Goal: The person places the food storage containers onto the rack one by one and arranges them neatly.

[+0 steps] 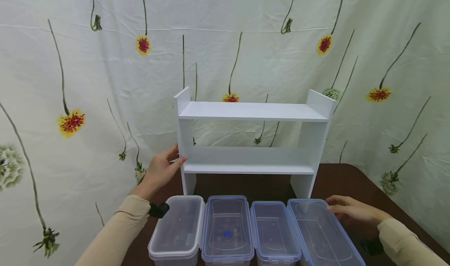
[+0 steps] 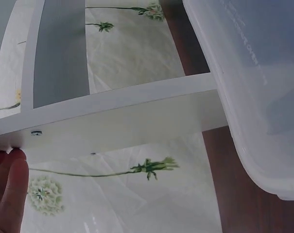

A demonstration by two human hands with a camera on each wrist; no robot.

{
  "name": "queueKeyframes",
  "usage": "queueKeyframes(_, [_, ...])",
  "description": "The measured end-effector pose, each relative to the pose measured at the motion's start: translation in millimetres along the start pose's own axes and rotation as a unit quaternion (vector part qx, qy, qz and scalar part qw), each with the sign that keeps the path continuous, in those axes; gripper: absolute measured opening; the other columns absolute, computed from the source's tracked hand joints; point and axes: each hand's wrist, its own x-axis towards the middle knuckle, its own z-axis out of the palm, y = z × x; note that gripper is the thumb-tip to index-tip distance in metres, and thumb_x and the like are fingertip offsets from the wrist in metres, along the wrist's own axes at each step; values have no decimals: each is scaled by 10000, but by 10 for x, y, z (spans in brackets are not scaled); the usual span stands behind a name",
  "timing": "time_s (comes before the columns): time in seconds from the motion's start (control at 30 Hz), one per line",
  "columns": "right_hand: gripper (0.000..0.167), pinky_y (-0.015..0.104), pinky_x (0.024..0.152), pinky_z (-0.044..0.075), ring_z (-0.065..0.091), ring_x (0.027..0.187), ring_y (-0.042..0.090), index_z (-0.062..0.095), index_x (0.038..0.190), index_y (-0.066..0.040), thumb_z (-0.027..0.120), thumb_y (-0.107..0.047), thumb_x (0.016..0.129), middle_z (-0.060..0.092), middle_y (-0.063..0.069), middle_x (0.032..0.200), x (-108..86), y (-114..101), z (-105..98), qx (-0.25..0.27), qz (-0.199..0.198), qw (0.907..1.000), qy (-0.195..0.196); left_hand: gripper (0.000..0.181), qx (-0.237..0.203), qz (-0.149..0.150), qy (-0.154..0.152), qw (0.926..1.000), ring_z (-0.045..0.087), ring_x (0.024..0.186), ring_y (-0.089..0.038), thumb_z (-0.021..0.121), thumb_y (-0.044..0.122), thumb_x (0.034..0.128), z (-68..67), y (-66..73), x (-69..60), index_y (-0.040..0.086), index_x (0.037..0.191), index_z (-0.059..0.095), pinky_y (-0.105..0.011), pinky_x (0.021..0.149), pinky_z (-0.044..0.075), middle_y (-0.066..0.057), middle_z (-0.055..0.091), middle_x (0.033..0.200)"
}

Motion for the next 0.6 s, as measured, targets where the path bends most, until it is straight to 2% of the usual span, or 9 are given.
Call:
queueKeyframes(0.17, [608, 537, 811, 586, 665, 1064, 345, 331, 1405, 166, 492, -296, 1045, 637, 193, 1239, -20, 56, 52, 276, 18, 9996, -60, 525, 71, -49, 99, 9999, 704, 1044, -427, 682, 41, 935, 15, 23, 9, -56, 1423, 514, -475, 824, 587, -295, 657, 1245])
queueKeyframes(0.33, [620, 531, 807, 588, 655, 1057, 292, 271, 1431, 157, 507, -263, 1040, 671, 125, 1148, -34, 96, 103, 566, -83, 9983, -142, 556, 110, -131, 107, 9998, 712, 1002, -442, 682, 41, 935, 29, 50, 18, -82, 1436, 476, -493, 802, 590, -324, 656, 1215])
queueKeyframes(0.47, [673, 530, 822, 586, 652, 1052, 264, 171, 1477, 153, 496, -252, 1049, 662, 111, 1144, -51, 139, 128, 890, -132, 9956, -272, 630, 65, -237, 21, 9997, 704, 1011, -458, 696, 49, 927, 40, 67, 30, -43, 1487, 425, -512, 794, 593, -333, 628, 1263])
queueKeyframes(0.6, [685, 531, 838, 580, 649, 1078, 255, 101, 1506, 132, 466, -242, 1063, 647, 107, 1198, -58, 173, 134, 1182, -161, 9921, -393, 692, -5, -330, -116, 9994, 677, 1086, -457, 695, 61, 933, 54, 67, 41, 35, 1541, 366, -515, 812, 589, -318, 590, 1341])
